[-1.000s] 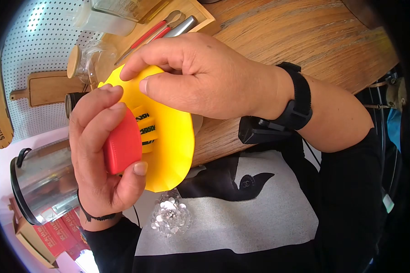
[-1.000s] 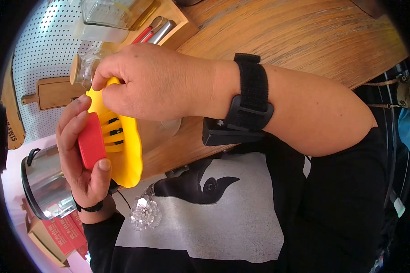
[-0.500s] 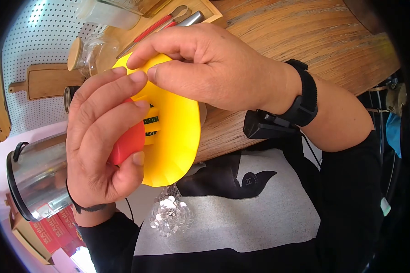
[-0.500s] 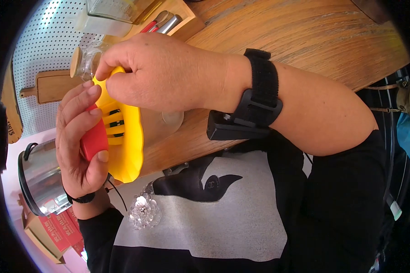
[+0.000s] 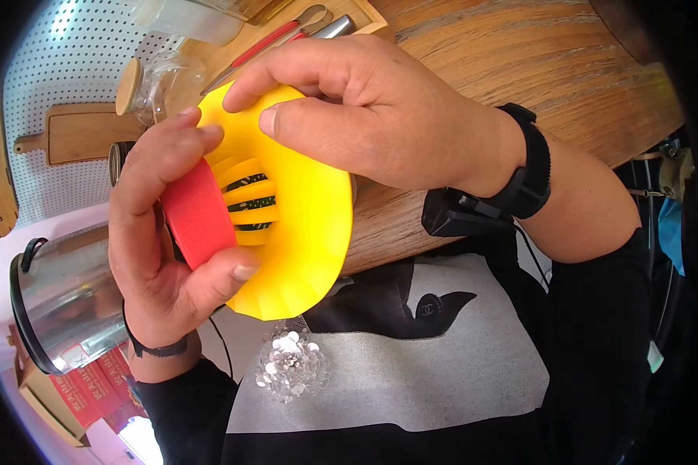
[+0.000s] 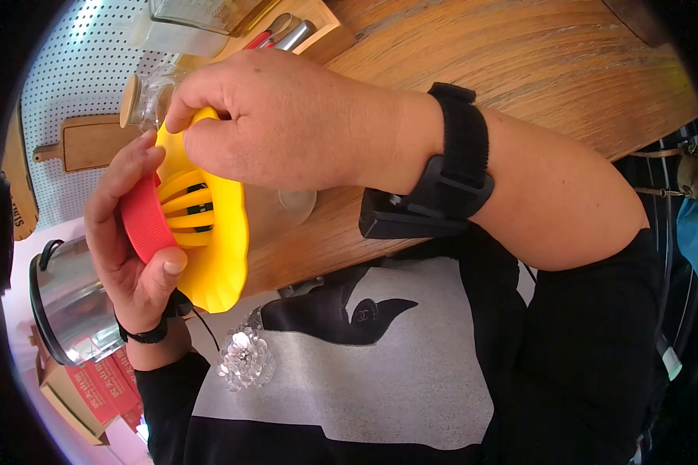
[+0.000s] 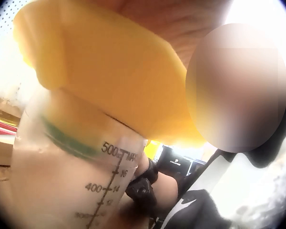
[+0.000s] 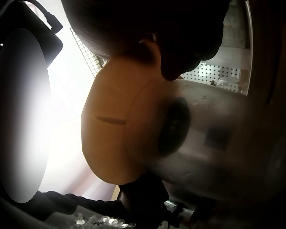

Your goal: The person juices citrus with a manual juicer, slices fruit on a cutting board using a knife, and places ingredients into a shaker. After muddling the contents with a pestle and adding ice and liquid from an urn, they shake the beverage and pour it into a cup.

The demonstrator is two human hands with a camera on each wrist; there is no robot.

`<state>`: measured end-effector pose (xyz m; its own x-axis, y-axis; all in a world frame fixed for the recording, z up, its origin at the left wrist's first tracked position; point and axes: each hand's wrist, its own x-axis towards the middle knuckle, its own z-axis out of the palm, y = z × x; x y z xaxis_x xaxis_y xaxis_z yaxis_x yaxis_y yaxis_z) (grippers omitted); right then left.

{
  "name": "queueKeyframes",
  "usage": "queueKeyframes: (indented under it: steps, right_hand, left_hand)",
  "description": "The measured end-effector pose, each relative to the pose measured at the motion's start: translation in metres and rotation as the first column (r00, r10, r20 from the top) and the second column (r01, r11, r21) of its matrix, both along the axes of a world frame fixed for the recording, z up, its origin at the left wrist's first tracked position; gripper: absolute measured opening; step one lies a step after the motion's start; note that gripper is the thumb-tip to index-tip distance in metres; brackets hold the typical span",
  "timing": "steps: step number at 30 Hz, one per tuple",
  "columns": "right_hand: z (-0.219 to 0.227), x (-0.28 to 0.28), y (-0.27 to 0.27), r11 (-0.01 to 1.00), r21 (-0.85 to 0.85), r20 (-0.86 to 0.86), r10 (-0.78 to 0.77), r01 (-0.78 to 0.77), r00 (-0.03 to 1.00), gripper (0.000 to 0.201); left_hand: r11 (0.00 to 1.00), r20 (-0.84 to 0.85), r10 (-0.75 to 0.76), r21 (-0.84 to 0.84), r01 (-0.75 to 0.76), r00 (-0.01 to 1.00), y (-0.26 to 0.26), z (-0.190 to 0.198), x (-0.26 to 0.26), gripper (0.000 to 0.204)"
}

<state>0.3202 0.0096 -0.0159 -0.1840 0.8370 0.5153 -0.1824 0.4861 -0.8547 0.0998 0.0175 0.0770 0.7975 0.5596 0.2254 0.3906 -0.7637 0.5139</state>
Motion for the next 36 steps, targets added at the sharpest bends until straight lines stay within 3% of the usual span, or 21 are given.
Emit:
queueKeyframes:
  steps: [2, 4, 8, 10, 11, 13, 14, 16, 17, 21, 23, 24, 26, 28, 31, 33, 36]
  right_hand:
    - [-0.001, -0.001, 0.0, 1.0, 0.016, -0.002, -0.007, 0.007, 1.0, 0.03]
    - [0.0, 0.0, -0.001, 1.0, -0.011, 0.009, 0.02, -0.019, 1.0, 0.03]
    - [0.001, 0.0, -0.002, 1.0, -0.007, 0.028, 0.011, -0.01, 1.0, 0.03]
    - [0.001, -0.001, -0.001, 1.0, 0.01, 0.032, -0.001, 0.0, 0.999, 0.031]
    - [0.001, -0.001, -0.001, 1.0, 0.011, 0.032, 0.001, -0.001, 0.999, 0.031]
    - [0.001, -0.002, -0.002, 1.0, -0.029, -0.007, -0.004, 0.004, 1.0, 0.031]
    - [0.001, -0.002, -0.002, 1.0, -0.028, -0.007, -0.004, 0.003, 1.0, 0.031]
    - [0.001, -0.002, -0.001, 1.0, 0.002, 0.006, -0.003, 0.003, 1.0, 0.031]
    - [0.002, -0.002, -0.002, 1.0, 0.004, 0.005, -0.001, 0.001, 1.0, 0.031]
    - [0.004, 0.0, -0.004, 1.0, 0.012, 0.057, 0.007, -0.008, 0.998, 0.031]
    - [0.003, -0.001, -0.004, 1.0, 0.013, 0.048, 0.007, -0.008, 0.999, 0.031]
    - [0.003, -0.002, -0.004, 1.0, 0.011, 0.047, 0.006, -0.006, 0.999, 0.032]
    - [0.003, -0.002, -0.004, 1.0, 0.013, 0.046, 0.006, -0.006, 0.999, 0.032]
    - [0.003, -0.002, -0.003, 1.0, 0.018, 0.036, 0.016, -0.016, 0.999, 0.032]
    - [0.004, -0.002, -0.004, 1.0, 0.029, 0.06, 0.002, -0.004, 0.998, 0.031]
    - [0.004, -0.003, -0.005, 1.0, 0.027, 0.057, 0.004, -0.006, 0.998, 0.032]
    - [0.004, -0.003, -0.006, 0.999, 0.037, 0.069, -0.001, -0.001, 0.998, 0.032]
  left_hand:
    - [0.999, 0.018, 0.043, -0.021, -0.043, 0.999, -0.005, -0.001, 0.001, 0.082]
    - [0.966, 0.094, 0.256, -0.052, -0.252, 0.962, -0.015, -0.002, 0.009, 0.095]
    - [0.934, 0.033, 0.344, -0.111, -0.339, 0.938, -0.021, 0.01, 0.005, 0.087]
    - [0.92, -0.116, 0.377, -0.067, -0.386, 0.919, -0.023, 0.016, 0.005, 0.078]
    - [0.92, -0.116, 0.378, -0.066, -0.387, 0.918, -0.02, 0.018, 0.004, 0.078]
    - [0.982, -0.224, 0.151, 0.146, -0.12, 0.963, -0.013, 0.021, 0.003, 0.061]
    - [0.982, -0.224, 0.151, 0.147, -0.12, 0.963, -0.011, 0.023, 0.002, 0.061]
    - [0.946, -0.34, -0.05, 0.284, 0.154, 0.939, -0.008, 0.027, 0.0, 0.05]
    - [0.935, -0.341, -0.143, 0.262, 0.24, 0.929, 0.0, 0.026, -0.004, 0.048]
    - [0.972, -0.218, -0.164, 0.132, 0.195, 0.962, 0.0, 0.025, -0.003, 0.052]
    - [0.992, 0.04, 0.011, 0.128, -0.016, 0.999, -0.005, 0.02, 0.005, 0.063]
    - [0.992, 0.041, 0.012, 0.127, -0.017, 0.999, -0.007, 0.022, 0.003, 0.063]
    - [0.966, -0.185, 0.257, 0.069, -0.249, 0.949, -0.012, 0.029, -0.002, 0.077]
    - [0.964, -0.23, 0.266, 0.056, -0.26, 0.936, -0.015, 0.026, 0.004, 0.079]
    - [0.974, -0.2, 0.225, 0.051, -0.219, 0.954, -0.017, 0.02, 0.005, 0.065]
    - [0.98, -0.164, 0.151, 0.153, -0.126, 0.975, -0.018, 0.019, 0.004, 0.055]
    - [0.981, -0.198, 0.097, 0.186, -0.06, 0.975, -0.019, 0.018, -0.005, 0.057]
